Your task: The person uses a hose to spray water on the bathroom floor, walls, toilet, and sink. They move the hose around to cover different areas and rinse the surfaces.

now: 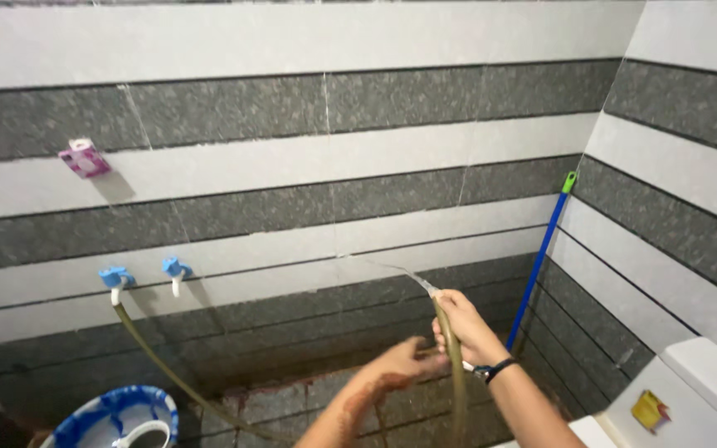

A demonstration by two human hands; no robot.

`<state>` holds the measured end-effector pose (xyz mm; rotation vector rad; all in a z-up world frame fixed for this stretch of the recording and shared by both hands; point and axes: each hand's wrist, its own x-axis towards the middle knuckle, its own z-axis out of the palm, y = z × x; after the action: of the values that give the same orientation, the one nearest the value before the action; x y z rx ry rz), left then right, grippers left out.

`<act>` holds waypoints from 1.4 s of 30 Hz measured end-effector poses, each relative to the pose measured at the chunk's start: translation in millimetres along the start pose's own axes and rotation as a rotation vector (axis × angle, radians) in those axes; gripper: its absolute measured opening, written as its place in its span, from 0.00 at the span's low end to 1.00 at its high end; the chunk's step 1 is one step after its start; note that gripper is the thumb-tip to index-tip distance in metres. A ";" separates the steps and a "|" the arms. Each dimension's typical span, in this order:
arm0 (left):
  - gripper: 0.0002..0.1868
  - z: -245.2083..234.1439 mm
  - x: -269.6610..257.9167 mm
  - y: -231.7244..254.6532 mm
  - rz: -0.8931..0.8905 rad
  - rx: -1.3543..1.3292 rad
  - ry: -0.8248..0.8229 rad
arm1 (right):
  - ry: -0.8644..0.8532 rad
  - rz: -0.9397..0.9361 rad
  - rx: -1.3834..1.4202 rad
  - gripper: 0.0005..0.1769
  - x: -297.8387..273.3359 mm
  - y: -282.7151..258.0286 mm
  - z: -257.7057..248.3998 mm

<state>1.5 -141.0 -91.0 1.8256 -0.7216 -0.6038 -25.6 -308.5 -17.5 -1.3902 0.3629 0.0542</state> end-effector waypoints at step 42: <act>0.33 -100.8 -74.5 68.4 0.323 0.036 0.344 | -0.155 -0.467 0.246 0.25 -6.5 -53.0 151.5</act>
<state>6.4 -42.8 12.6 1.7374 -0.7717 -0.0623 14.6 -170.9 55.0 -1.1879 -0.0883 -0.2574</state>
